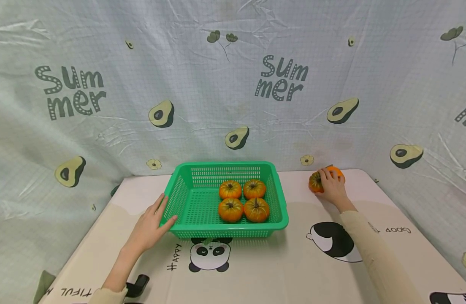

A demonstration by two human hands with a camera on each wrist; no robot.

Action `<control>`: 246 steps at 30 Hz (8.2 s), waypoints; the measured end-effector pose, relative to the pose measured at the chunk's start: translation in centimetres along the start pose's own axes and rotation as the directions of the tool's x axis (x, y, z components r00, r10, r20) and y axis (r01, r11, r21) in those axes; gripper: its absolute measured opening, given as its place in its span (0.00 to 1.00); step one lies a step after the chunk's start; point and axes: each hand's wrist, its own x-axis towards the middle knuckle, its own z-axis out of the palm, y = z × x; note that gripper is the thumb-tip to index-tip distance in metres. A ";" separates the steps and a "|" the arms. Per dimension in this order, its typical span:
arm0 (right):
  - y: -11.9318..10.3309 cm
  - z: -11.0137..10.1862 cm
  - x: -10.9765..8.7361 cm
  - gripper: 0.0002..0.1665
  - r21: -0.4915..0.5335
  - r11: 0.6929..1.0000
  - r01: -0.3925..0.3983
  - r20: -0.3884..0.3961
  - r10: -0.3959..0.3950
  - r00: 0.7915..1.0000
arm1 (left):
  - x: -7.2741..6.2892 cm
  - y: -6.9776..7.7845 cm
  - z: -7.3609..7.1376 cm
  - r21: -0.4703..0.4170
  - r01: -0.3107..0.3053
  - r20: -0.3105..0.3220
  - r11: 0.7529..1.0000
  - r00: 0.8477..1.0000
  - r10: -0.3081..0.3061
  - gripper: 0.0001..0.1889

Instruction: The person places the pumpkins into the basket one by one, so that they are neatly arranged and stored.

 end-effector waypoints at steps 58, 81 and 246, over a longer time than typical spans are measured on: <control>-3.3 -2.4 -1.5 0.45 0.065 0.975 0.210 -0.131 -0.201 0.971 | 0.0 0.0 0.0 -0.015 -0.007 -0.001 1.000 1.000 0.007 0.37; -9.0 -6.6 0.2 0.43 0.131 0.947 0.294 -0.136 -0.276 0.951 | 0.1 0.1 -0.3 0.063 -0.012 0.008 0.998 1.000 0.011 0.38; -14.1 -9.9 4.1 0.19 0.200 0.868 0.455 -0.106 -0.442 0.891 | 0.1 0.2 0.0 0.011 -0.018 -0.003 1.000 1.000 0.018 0.36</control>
